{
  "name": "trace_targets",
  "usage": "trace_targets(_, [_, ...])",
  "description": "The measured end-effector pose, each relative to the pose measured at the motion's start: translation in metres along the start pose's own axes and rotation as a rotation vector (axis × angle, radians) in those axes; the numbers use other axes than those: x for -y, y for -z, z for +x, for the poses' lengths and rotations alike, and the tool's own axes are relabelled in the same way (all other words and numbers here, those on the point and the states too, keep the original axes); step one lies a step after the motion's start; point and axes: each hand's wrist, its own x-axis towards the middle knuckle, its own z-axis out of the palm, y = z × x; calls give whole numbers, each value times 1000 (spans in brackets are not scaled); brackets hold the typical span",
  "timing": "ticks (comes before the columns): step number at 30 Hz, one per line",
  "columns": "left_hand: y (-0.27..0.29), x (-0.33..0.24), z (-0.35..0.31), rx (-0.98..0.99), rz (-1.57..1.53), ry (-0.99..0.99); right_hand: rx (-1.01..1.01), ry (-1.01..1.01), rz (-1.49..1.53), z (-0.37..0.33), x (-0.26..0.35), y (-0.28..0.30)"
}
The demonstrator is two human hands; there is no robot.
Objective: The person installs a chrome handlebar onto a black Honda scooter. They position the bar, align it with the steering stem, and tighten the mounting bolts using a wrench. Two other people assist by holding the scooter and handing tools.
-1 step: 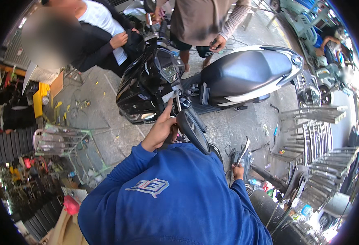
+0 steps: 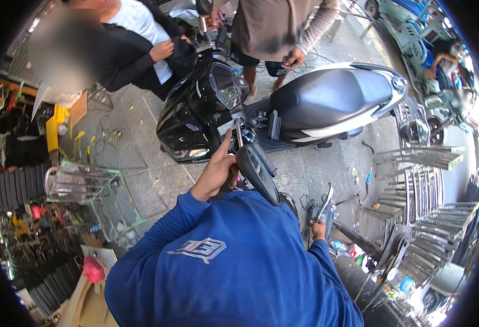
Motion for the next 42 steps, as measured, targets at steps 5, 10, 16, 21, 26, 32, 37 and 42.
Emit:
trace_targets(5, [0, 20, 9, -140, 429, -187, 72, 37, -68, 52, -4, 31])
trace_targets(10, [-5, 50, 26, -320, 606, -488, -71, 103, -197, 70, 21, 30])
trace_targets(16, [5, 50, 28, -247, 657, -471, -6, 132, -57, 33, 43, 10])
trace_targets(21, [39, -1, 40, -327, 626, -498, 4, 55, -55, 2, 31, -11])
trace_targets(26, [113, -94, 139, -506, 789, -540, 83, -69, 99, -8, 0, -23])
trace_targets(32, [155, -149, 241, -568, 1202, -377, -108, 38, -34, 5, -52, -66])
trace_targets(37, [164, -161, 241, -450, 1116, -432, -105, 16, 16, 2, -78, -81])
trace_targets(42, [117, -115, 143, -220, 1207, -546, -6, 110, 79, -6, -105, -82])
